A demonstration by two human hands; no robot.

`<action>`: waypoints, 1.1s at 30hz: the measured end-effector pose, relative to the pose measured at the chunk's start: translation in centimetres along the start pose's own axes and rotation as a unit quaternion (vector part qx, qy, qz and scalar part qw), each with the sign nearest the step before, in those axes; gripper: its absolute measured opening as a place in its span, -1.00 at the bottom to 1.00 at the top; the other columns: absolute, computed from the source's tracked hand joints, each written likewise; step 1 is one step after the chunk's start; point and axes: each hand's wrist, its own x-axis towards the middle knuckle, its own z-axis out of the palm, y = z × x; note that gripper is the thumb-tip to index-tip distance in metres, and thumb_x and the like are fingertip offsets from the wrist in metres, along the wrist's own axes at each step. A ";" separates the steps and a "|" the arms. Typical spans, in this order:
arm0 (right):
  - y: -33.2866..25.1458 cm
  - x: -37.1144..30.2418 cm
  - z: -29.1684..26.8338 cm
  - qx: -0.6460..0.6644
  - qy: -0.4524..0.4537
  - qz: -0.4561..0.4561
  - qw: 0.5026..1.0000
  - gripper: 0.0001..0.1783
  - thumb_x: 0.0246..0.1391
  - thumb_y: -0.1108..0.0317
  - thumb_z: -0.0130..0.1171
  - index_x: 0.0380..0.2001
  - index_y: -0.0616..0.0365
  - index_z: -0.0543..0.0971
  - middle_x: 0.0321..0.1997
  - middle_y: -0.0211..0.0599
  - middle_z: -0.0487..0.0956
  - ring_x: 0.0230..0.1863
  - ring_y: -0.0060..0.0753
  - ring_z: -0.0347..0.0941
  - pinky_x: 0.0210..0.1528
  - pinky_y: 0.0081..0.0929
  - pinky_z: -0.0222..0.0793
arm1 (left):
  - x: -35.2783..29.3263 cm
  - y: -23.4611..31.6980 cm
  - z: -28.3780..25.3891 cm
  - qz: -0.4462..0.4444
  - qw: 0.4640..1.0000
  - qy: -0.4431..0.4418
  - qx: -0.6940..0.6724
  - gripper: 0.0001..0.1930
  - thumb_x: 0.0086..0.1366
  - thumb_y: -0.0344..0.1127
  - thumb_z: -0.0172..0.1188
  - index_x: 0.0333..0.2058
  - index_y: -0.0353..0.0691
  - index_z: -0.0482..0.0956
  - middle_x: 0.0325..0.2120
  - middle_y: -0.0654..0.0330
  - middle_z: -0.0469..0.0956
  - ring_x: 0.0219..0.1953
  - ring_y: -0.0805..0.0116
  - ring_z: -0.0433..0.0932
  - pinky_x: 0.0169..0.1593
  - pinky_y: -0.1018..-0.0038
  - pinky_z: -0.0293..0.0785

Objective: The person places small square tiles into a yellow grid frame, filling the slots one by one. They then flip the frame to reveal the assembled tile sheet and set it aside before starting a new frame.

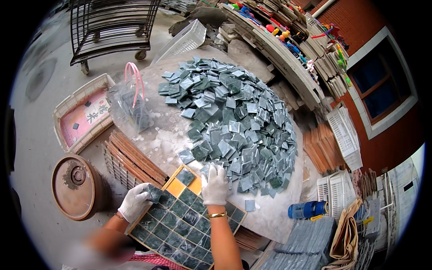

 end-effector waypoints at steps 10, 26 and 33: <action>-4.7 -0.6 1.8 0.056 -0.150 0.074 0.984 -0.32 -0.28 0.17 0.43 -0.04 0.21 0.45 0.01 0.00 0.43 -0.04 0.00 0.44 -0.02 -0.22 0.38 | -0.2 -1.5 1.0 0.079 0.981 -0.023 0.177 -0.65 0.24 -0.45 0.03 0.02 -0.35 0.43 -0.24 0.20 0.50 -0.26 0.52 0.48 -0.20 0.57 0.51; -0.3 0.6 4.6 0.275 -0.157 0.100 0.943 -0.55 0.21 -0.02 -0.03 -0.29 0.19 0.57 -0.49 0.04 0.53 -0.50 0.01 0.48 -0.40 -0.20 0.39 | 0.9 -3.0 2.1 0.096 0.968 -0.025 0.232 -0.65 0.24 -0.50 0.04 0.03 -0.34 0.44 -0.31 0.14 0.58 -0.37 0.51 0.54 -0.24 0.53 0.52; 1.1 -0.3 1.5 0.480 -0.227 0.198 0.824 -0.65 0.21 0.42 -0.06 0.07 0.20 0.35 -0.27 -0.35 0.51 -0.61 -0.68 0.38 -0.65 -0.73 0.29 | 2.6 -2.1 2.2 0.055 0.993 -0.068 0.077 -0.50 0.25 -0.59 -0.08 0.20 -0.40 0.21 -0.10 0.16 0.43 -0.15 0.50 0.46 -0.10 0.54 0.53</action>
